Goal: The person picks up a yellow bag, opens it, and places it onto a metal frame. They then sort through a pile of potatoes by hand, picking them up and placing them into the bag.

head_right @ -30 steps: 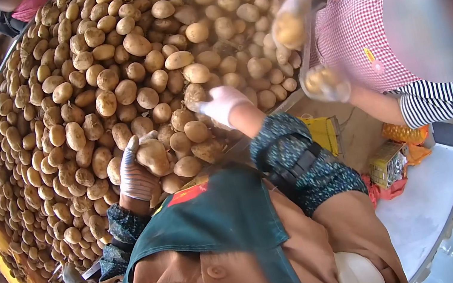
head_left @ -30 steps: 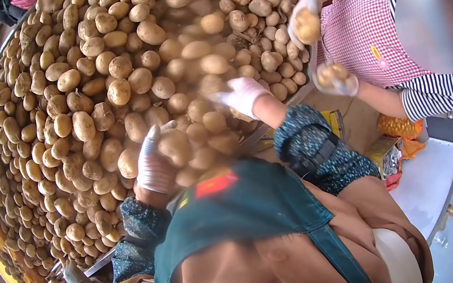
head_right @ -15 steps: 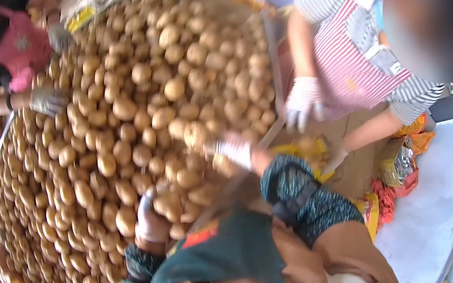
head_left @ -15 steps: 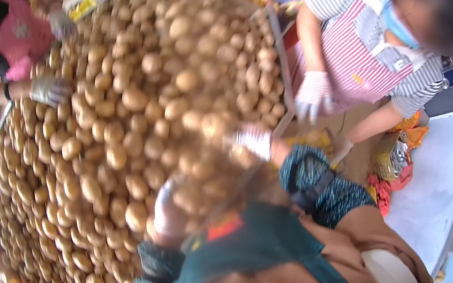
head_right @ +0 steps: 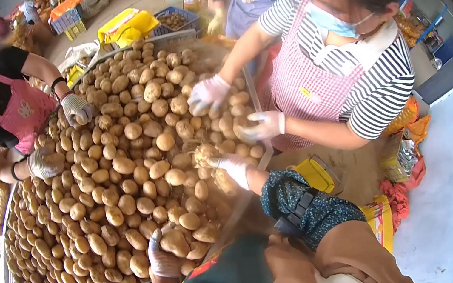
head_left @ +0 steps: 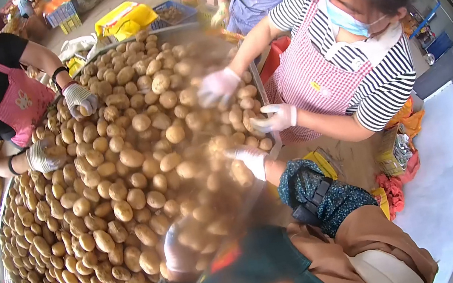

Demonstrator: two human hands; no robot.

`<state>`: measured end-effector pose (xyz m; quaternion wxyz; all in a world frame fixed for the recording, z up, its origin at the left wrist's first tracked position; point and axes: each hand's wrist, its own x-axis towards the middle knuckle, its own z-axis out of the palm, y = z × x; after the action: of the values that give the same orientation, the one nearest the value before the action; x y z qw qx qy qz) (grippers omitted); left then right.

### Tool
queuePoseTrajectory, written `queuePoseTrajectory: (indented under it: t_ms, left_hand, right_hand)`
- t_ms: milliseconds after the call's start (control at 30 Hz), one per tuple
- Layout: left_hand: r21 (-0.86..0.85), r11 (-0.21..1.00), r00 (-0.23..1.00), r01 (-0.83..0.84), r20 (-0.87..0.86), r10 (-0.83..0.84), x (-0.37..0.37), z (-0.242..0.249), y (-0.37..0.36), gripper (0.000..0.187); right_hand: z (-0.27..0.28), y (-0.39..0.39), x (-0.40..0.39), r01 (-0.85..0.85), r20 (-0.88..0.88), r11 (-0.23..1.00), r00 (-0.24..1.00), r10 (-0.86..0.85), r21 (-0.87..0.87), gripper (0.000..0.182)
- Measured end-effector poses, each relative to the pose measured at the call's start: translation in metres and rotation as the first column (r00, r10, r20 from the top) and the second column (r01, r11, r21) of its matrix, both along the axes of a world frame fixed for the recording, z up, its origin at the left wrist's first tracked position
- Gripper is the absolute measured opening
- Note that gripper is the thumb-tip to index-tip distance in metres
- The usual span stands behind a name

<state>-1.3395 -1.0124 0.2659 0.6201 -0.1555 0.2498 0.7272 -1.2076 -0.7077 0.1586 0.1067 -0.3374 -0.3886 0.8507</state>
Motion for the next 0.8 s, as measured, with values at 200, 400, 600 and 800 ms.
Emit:
queuePoseTrajectory:
  t_ms: [200, 400, 600, 800]
  left_hand:
    - [-0.117, 0.991, 0.826, 0.069, -0.550, -0.122, -0.005, -0.008, -0.011, 0.055]
    - [-0.060, 0.998, 0.989, -0.024, -0.146, 0.015, -0.006, -0.028, -0.017, 0.052]
    - [-0.143, 0.988, 0.997, 0.059, 0.061, -0.051, -0.006, -0.018, -0.003, 0.054]
    - [-0.064, 0.971, 0.971, 0.232, -0.037, -0.235, 0.007, -0.024, 0.025, 0.063]
  right_hand:
    - [0.016, 0.023, -0.031, -0.051, 0.283, 0.998, 0.957, 0.059, -0.037, 0.046]
    - [0.096, 0.063, -0.075, 0.072, 0.117, 0.997, 0.991, -0.069, -0.020, 0.053]
    - [0.093, 0.011, -0.012, 0.040, -0.285, 0.898, 0.941, -0.181, -0.439, 0.038]
    - [0.055, -0.052, 0.087, 0.135, -0.151, 0.817, 0.954, -0.261, -0.560, 0.036]
